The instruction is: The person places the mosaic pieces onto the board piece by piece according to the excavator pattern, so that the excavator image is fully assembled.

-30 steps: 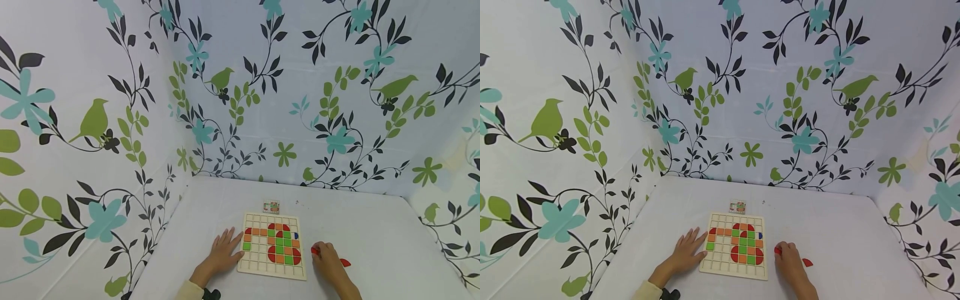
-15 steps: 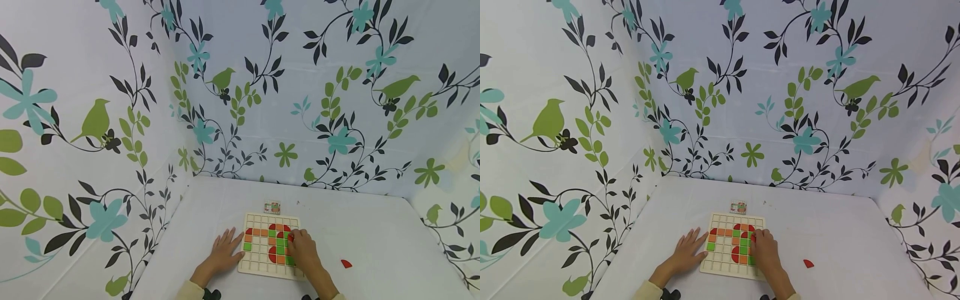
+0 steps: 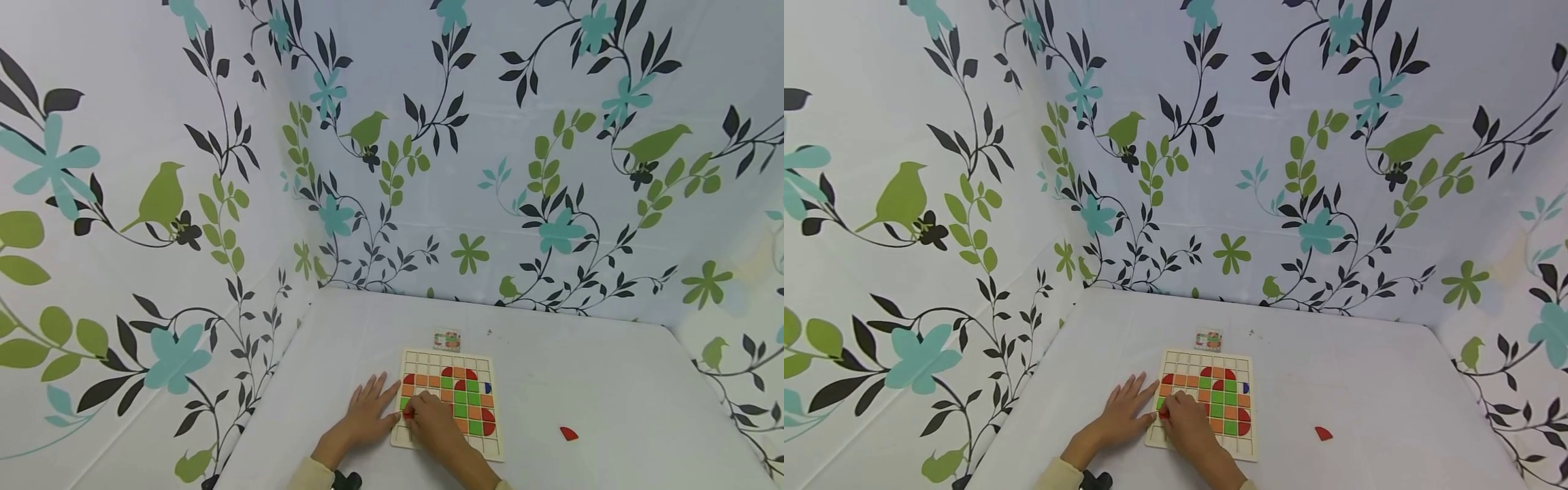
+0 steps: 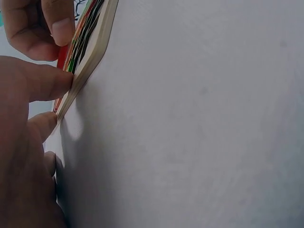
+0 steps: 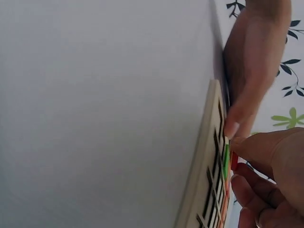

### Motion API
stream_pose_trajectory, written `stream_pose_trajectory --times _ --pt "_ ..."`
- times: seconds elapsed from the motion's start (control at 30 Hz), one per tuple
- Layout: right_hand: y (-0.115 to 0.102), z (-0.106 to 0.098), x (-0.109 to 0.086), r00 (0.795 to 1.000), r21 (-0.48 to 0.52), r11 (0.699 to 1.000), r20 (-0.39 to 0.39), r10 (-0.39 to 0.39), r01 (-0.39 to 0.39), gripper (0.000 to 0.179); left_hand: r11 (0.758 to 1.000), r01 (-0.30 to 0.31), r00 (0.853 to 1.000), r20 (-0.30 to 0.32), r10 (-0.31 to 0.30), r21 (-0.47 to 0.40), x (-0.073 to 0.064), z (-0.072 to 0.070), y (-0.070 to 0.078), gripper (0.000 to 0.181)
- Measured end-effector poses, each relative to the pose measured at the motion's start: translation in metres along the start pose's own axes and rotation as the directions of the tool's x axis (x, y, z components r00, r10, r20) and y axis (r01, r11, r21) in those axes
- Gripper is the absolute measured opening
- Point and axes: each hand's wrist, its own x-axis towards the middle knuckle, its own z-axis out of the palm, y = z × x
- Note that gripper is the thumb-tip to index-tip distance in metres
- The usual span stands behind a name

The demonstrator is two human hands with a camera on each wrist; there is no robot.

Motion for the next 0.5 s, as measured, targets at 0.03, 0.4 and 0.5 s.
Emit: stream_pose_trajectory --times 0.03,0.4,0.5 --pt "-0.0001 0.0020 -0.0005 1.000 0.002 1.000 0.013 0.001 -0.001 0.011 1.000 -0.001 1.000 0.004 0.001 -0.001 0.0000 -0.0002 0.0008 0.066" --pt "0.0019 0.0085 -0.0010 0.999 0.059 0.998 0.049 -0.014 0.011 0.012 1.000 -0.007 1.000 -0.004 0.007 0.000 -0.0025 -0.0035 0.0049 0.066" --pt "0.0030 0.0086 -0.0006 0.999 0.068 0.998 0.038 -0.012 0.009 0.011 1.000 -0.010 1.000 -0.009 0.010 -0.003 -0.0021 -0.0031 0.0055 0.066"
